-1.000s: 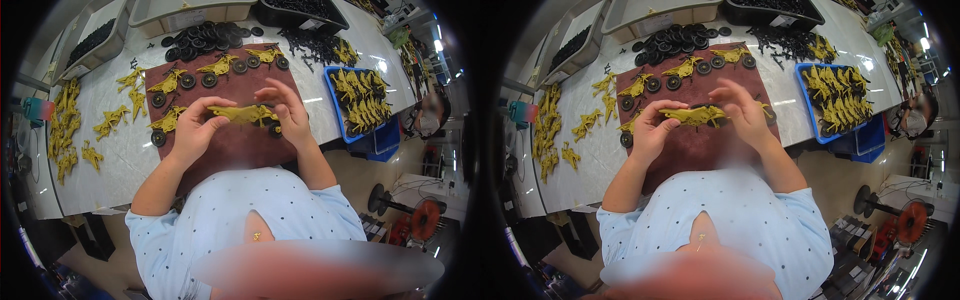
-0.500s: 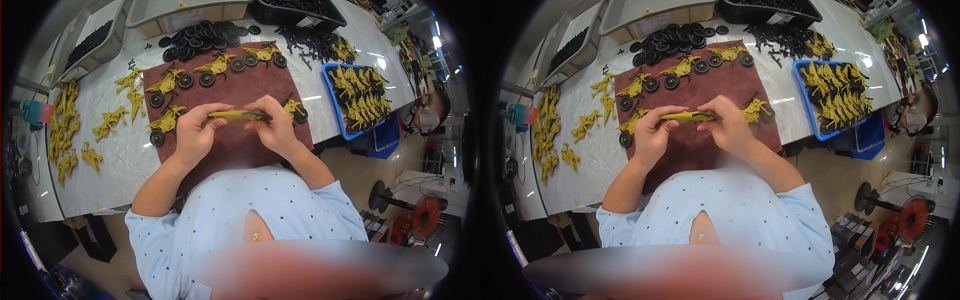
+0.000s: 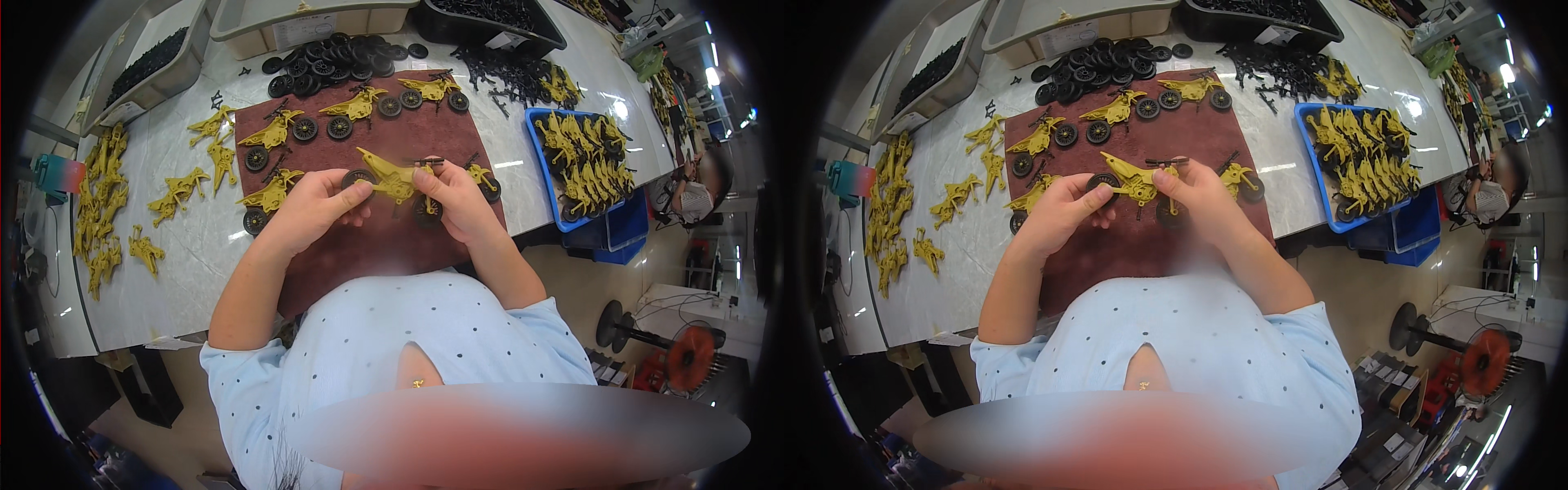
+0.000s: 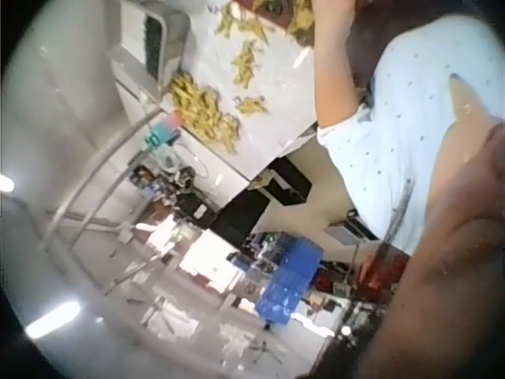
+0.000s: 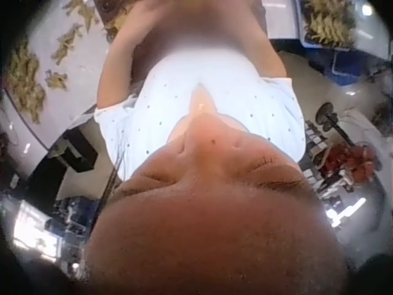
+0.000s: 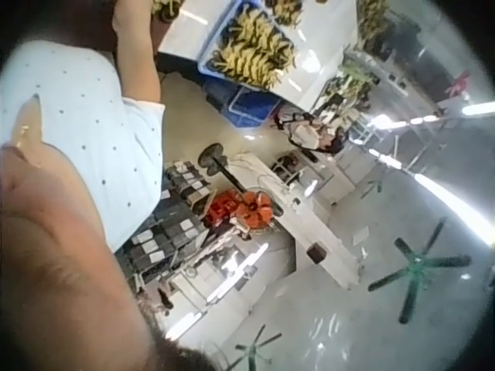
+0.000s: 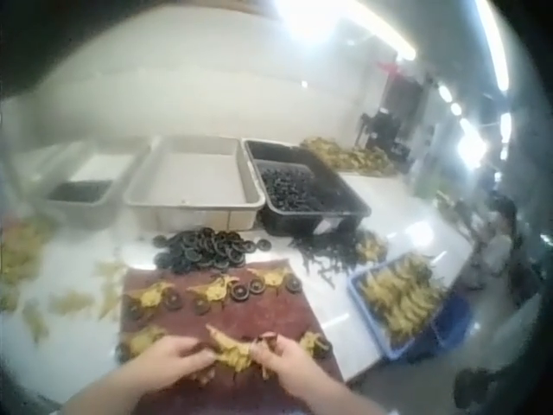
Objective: The person assembles small yellow toy motorcycles by hand, attaching black plastic wheels to them.
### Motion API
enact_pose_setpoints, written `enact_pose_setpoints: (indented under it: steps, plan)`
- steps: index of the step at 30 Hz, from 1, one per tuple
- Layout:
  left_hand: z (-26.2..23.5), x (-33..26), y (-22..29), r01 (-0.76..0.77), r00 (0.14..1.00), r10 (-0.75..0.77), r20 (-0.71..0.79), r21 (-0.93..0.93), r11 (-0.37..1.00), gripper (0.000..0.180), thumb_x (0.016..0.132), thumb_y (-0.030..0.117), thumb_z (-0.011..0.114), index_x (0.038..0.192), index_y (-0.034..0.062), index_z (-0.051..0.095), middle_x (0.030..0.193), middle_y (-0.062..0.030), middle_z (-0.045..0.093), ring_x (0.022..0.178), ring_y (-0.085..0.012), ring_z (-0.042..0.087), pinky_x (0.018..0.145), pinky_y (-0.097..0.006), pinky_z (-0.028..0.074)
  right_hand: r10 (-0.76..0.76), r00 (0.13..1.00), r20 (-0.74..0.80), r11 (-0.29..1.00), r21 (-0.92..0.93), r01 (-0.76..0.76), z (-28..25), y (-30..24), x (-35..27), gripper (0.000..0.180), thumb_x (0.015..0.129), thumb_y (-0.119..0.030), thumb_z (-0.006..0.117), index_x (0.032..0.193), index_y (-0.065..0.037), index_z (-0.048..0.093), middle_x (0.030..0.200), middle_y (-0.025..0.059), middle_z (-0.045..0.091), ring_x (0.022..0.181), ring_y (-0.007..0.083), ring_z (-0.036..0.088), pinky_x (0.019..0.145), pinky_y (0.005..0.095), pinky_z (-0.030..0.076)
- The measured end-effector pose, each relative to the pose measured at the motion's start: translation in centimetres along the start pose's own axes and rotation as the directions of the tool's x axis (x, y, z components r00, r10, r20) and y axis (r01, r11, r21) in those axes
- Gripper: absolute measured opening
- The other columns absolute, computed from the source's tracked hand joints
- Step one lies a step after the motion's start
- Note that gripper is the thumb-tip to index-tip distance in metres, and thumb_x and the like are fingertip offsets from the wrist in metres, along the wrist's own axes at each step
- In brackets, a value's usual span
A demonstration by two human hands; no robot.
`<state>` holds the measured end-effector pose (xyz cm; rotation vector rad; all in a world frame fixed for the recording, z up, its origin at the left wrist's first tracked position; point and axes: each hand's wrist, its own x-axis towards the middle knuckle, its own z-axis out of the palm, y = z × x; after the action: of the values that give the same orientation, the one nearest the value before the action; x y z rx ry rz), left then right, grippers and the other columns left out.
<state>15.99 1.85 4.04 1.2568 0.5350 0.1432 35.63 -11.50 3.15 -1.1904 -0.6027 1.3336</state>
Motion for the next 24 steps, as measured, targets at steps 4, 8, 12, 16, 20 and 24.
enact_pose_setpoints:
  steps: [4,8,12,16,20,24]
  plan:
    - [0.4,-0.2,-0.1,-0.017,0.999,0.019,-0.035,0.052,0.999,0.026,0.092,0.027,0.064,0.097,0.0011,0.065,0.079,-0.0023,0.066,0.068,-0.0078,0.058,0.063,-0.023,0.047,-0.071,0.997,0.026,0.984,-0.160,0.074,-1.4,0.8,0.2,0.030,0.092,-0.015,0.064,0.116,-0.003,0.055,0.107,0.0039,0.061,0.096,0.0117,0.057,0.084,0.0258,0.046]
    - [1.3,-0.3,-0.2,0.006,1.000,-0.008,0.007,0.249,0.968,0.034,0.089,0.023,0.067,0.108,-0.0042,0.063,0.085,-0.0055,0.067,0.072,-0.0105,0.061,0.068,-0.026,0.049,-0.116,0.991,0.063,0.909,-0.396,0.132,-2.4,-1.0,0.2,0.031,0.087,-0.011,0.067,0.114,-0.002,0.054,0.102,0.0052,0.063,0.089,0.0114,0.059,0.077,0.0257,0.049]
    - [-0.7,-1.9,0.8,-0.058,0.955,0.218,-0.203,0.591,0.805,0.039,0.086,0.022,0.071,0.112,-0.0048,0.060,0.087,-0.0092,0.068,0.076,-0.0161,0.063,0.071,-0.030,0.050,-0.111,0.993,-0.044,0.640,-0.767,0.038,-4.3,-2.9,0.0,0.039,0.082,-0.012,0.072,0.115,0.000,0.053,0.095,0.0104,0.066,0.085,0.0165,0.064,0.076,0.0280,0.050]
    - [-6.6,-2.8,1.7,0.354,0.637,0.522,-0.568,0.816,0.457,0.036,0.084,0.021,0.069,0.104,-0.0067,0.060,0.093,-0.0206,0.067,0.086,-0.0336,0.065,0.077,-0.042,0.051,-0.041,0.990,-0.134,0.539,-0.837,-0.091,-5.9,-4.0,-0.2,0.045,0.079,-0.019,0.077,0.114,0.001,0.057,0.100,0.0134,0.067,0.087,0.0218,0.065,0.079,0.0309,0.051]
    - [-10.0,-2.5,0.1,0.694,0.497,0.499,-0.710,0.671,0.263,0.032,0.080,0.021,0.072,0.098,-0.0035,0.060,0.094,-0.0216,0.065,0.089,-0.0396,0.064,0.081,-0.046,0.051,-0.429,0.901,-0.056,0.167,-0.986,0.019,-5.3,-4.2,0.0,0.051,0.079,-0.023,0.078,0.119,0.001,0.057,0.105,0.0168,0.065,0.093,0.0245,0.063,0.079,0.0327,0.051]
    - [-11.8,-2.1,-1.5,0.724,0.507,0.434,-0.744,0.641,0.253,0.035,0.076,0.019,0.074,0.100,-0.0030,0.060,0.099,-0.0213,0.065,0.092,-0.0402,0.063,0.081,-0.047,0.052,-0.424,0.903,-0.073,0.295,-0.954,0.062,-2.4,-5.6,0.2,0.051,0.079,-0.026,0.076,0.119,0.000,0.059,0.109,0.0192,0.063,0.096,0.0278,0.062,0.081,0.0345,0.050]
